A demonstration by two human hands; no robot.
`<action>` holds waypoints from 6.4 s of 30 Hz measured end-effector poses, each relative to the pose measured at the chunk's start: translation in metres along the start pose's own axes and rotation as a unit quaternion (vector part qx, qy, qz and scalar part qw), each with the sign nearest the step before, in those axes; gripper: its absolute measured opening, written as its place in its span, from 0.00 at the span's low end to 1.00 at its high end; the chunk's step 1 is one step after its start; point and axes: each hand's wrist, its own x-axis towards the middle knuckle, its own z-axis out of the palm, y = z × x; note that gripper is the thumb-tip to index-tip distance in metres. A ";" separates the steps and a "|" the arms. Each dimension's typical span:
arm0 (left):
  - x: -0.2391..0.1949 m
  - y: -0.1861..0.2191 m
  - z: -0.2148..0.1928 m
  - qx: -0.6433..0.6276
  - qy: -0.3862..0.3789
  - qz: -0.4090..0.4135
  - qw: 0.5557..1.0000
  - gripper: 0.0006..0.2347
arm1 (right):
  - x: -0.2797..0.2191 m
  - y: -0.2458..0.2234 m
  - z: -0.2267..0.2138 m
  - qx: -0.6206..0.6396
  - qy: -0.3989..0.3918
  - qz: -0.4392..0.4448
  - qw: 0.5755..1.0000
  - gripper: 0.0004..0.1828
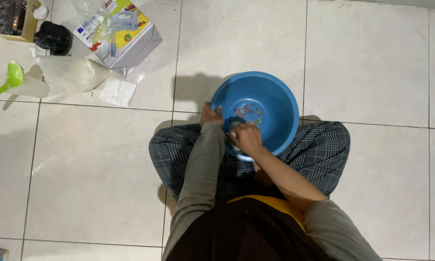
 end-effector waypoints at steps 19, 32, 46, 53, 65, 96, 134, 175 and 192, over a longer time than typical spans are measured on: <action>-0.009 0.027 0.000 0.038 0.039 -0.025 0.998 0.16 | 0.072 0.055 0.045 0.054 -0.089 0.112 0.988 0.14; -0.002 0.025 0.002 0.049 0.045 0.007 0.998 0.14 | 0.105 0.081 0.055 0.099 -0.105 0.221 0.964 0.25; -0.012 0.015 -0.009 -0.016 0.008 -0.007 1.000 0.15 | 0.006 0.018 -0.052 0.154 -0.089 0.063 0.982 0.26; 0.009 0.002 0.010 0.006 0.007 -0.031 0.999 0.17 | -0.051 0.032 -0.074 0.164 -0.054 0.129 0.976 0.30; -0.007 0.009 0.008 0.037 0.017 -0.032 0.999 0.15 | -0.001 0.042 -0.083 0.135 0.067 0.067 0.986 0.23; 0.010 0.010 0.011 0.061 0.052 0.014 0.997 0.18 | -0.018 -0.005 -0.060 -0.067 -0.207 0.023 0.976 0.22; -0.007 0.025 -0.003 0.026 0.022 0.028 0.999 0.13 | 0.070 0.041 -0.001 -0.005 -0.177 0.182 0.967 0.28; -0.009 0.027 0.001 0.029 0.014 -0.055 0.998 0.17 | 0.060 0.116 -0.016 0.196 0.076 0.268 0.940 0.28; -0.001 0.019 0.017 0.068 0.122 0.054 0.989 0.18 | -0.006 -0.019 -0.025 -0.085 -0.091 -0.010 0.992 0.24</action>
